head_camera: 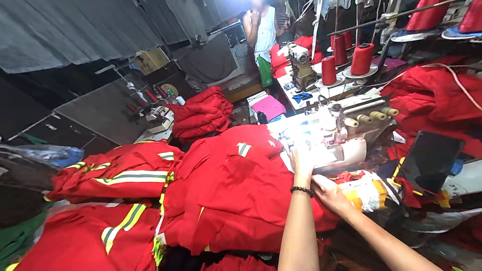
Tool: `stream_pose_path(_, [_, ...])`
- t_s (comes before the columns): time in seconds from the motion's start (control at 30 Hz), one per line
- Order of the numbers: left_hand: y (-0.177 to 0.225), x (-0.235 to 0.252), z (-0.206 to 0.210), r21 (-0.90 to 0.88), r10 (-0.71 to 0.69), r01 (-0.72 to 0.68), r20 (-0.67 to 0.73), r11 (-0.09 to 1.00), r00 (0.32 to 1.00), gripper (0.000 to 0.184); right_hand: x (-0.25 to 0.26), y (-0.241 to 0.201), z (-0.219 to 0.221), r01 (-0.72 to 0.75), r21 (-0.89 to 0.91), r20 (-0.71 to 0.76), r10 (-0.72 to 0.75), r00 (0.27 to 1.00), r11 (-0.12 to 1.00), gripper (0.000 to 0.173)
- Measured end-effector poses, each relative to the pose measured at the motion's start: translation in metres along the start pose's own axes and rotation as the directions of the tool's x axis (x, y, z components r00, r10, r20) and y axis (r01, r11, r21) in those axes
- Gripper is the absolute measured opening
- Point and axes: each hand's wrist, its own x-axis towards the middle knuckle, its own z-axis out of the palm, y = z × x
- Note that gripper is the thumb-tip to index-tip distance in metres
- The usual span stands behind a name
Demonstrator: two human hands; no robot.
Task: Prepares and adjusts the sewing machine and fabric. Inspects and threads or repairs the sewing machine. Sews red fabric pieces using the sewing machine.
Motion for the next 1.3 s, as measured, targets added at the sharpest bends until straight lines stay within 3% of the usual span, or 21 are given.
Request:
stream_pose_path(0.4, [0.0039, 0.0029, 0.0035, 0.061, -0.013, 0.014, -0.021, 0.998, 1.0, 0.041, 0.0002, -0.0007, 0.0038, -0.005, -0.034, -0.032, 0.004, 0.999, 0.999, 0.019])
stream_pose_path(1.3, [-0.0011, -0.0035, -0.0022, 0.005, -0.007, 0.007, -0.014, 1.0, 1.0, 0.034, -0.0049, 0.0017, 0.0006, -0.006, 0.026, -0.001, 0.006, 1.0, 1.0, 0.021])
